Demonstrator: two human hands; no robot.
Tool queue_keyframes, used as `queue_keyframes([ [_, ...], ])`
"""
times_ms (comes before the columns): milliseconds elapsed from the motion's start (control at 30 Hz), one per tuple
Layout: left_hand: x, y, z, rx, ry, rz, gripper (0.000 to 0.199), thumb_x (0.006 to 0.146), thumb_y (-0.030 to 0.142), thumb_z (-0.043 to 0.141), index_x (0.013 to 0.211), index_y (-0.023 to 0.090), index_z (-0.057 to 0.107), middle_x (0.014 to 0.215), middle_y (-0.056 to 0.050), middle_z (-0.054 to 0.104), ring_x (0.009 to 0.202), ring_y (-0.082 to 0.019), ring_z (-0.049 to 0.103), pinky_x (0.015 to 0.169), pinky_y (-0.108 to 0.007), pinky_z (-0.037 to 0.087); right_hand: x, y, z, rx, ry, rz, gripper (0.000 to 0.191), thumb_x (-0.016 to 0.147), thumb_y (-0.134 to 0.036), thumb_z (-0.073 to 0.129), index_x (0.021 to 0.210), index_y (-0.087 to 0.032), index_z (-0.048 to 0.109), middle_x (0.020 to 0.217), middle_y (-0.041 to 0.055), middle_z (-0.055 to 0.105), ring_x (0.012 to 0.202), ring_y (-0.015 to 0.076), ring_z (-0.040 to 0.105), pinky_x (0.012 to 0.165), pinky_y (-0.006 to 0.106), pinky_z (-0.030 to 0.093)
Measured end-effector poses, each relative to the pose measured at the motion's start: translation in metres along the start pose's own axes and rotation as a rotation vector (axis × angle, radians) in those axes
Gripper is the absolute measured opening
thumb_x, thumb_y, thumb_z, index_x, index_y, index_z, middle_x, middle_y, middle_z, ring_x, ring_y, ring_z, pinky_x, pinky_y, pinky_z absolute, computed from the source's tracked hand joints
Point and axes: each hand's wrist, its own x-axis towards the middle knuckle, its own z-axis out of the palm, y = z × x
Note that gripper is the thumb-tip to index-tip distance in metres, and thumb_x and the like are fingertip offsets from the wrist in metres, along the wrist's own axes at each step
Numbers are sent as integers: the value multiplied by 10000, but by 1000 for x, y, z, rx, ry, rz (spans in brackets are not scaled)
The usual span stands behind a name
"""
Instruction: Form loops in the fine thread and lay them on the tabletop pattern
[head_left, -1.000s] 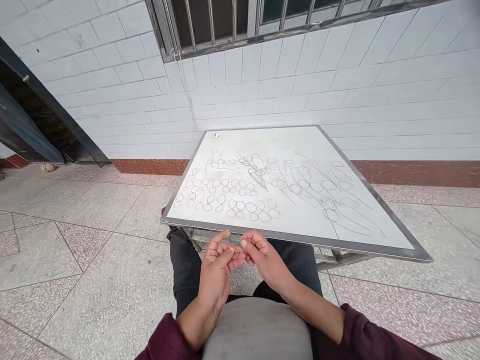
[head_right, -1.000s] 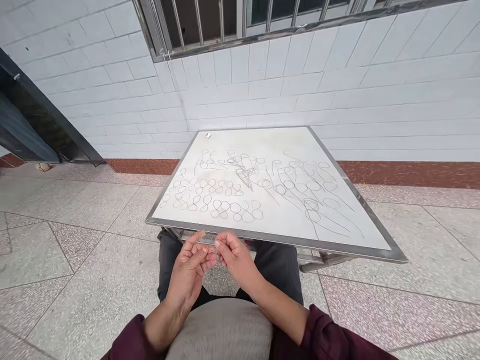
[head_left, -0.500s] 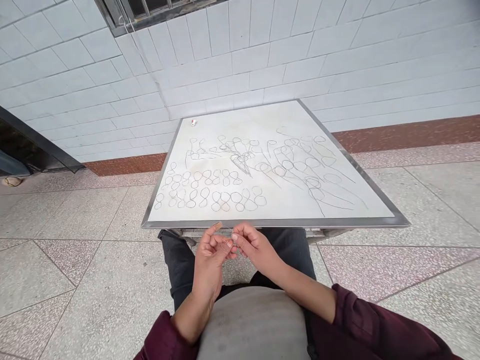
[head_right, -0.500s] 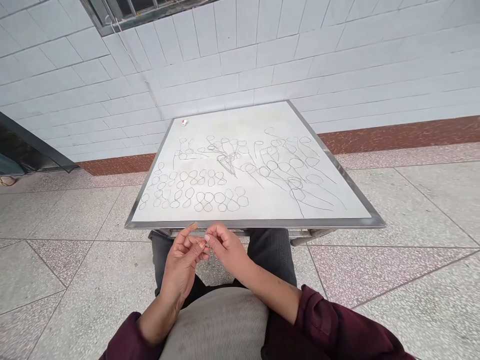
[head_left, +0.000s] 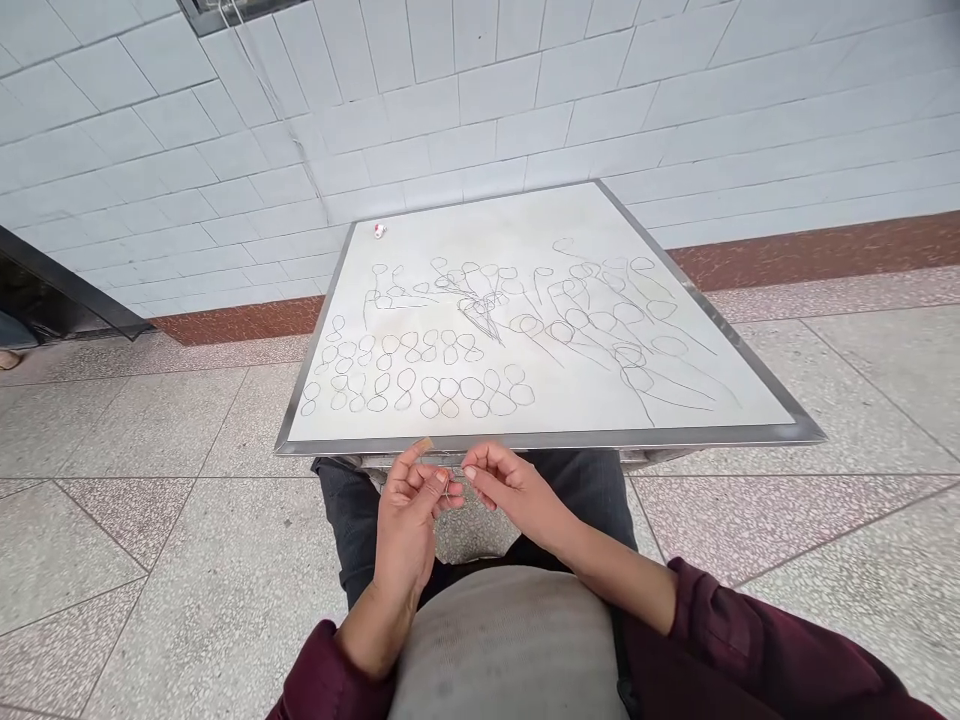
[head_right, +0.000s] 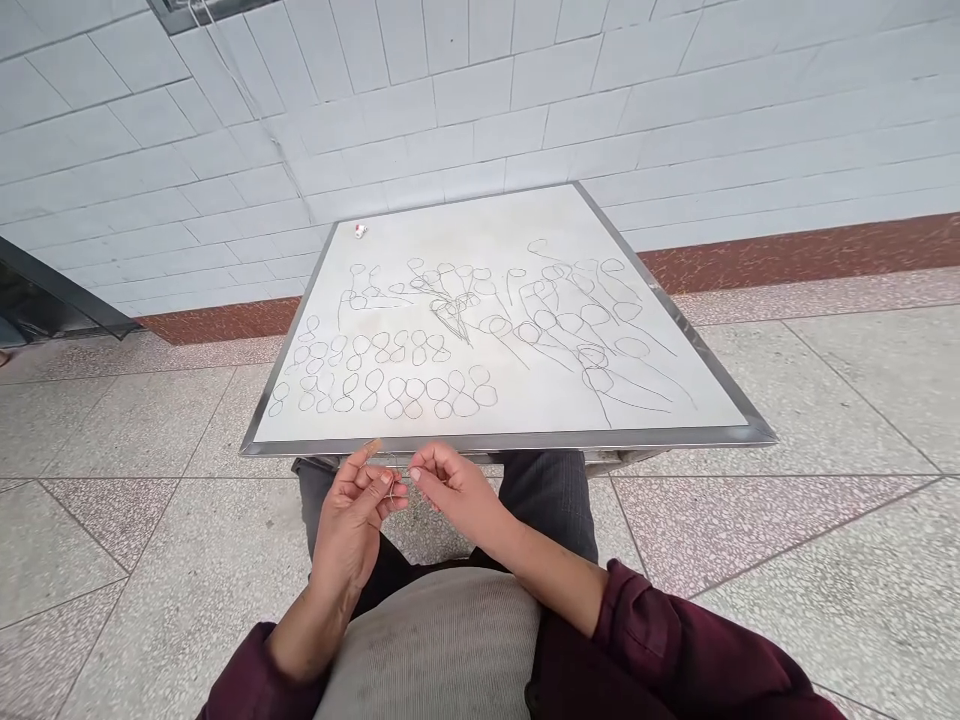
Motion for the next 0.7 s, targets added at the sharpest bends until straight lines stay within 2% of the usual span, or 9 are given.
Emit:
queue_keyframes([
  [167, 0, 1, -3, 25, -41, -8, 406, 803, 281, 687, 1181, 212, 558, 834, -1, 646, 759, -161, 678, 698, -303, 554, 2, 5, -2, -38, 38, -27, 174, 879, -386, 559, 871, -213, 548, 670, -48, 454, 552, 95, 393, 524, 237, 330],
  [367, 2, 0, -5, 125, -28, 9, 431, 752, 248, 738, 1148, 207, 575, 763, 25, 649, 670, -125, 659, 683, -285, 553, 3, 3, -1, -129, 43, -68, 137, 870, -330, 564, 833, -198, 568, 711, -27, 500, 651, 112, 438, 603, 250, 356],
  [567, 0, 0, -7, 146, -19, -31, 469, 740, 275, 746, 1163, 196, 559, 760, 17, 664, 692, -141, 677, 665, -276, 550, 2, 3, -4, -40, 20, -13, 177, 873, -368, 557, 893, -194, 586, 657, -50, 451, 552, 90, 363, 525, 234, 313],
  [700, -3, -2, -9, 174, -47, -16, 448, 751, 277, 733, 1159, 201, 564, 776, 15, 656, 739, -144, 667, 678, -278, 545, 3, 5, -5, -85, 39, -42, 176, 853, -368, 591, 860, -193, 604, 674, -36, 490, 587, 96, 394, 548, 235, 326],
])
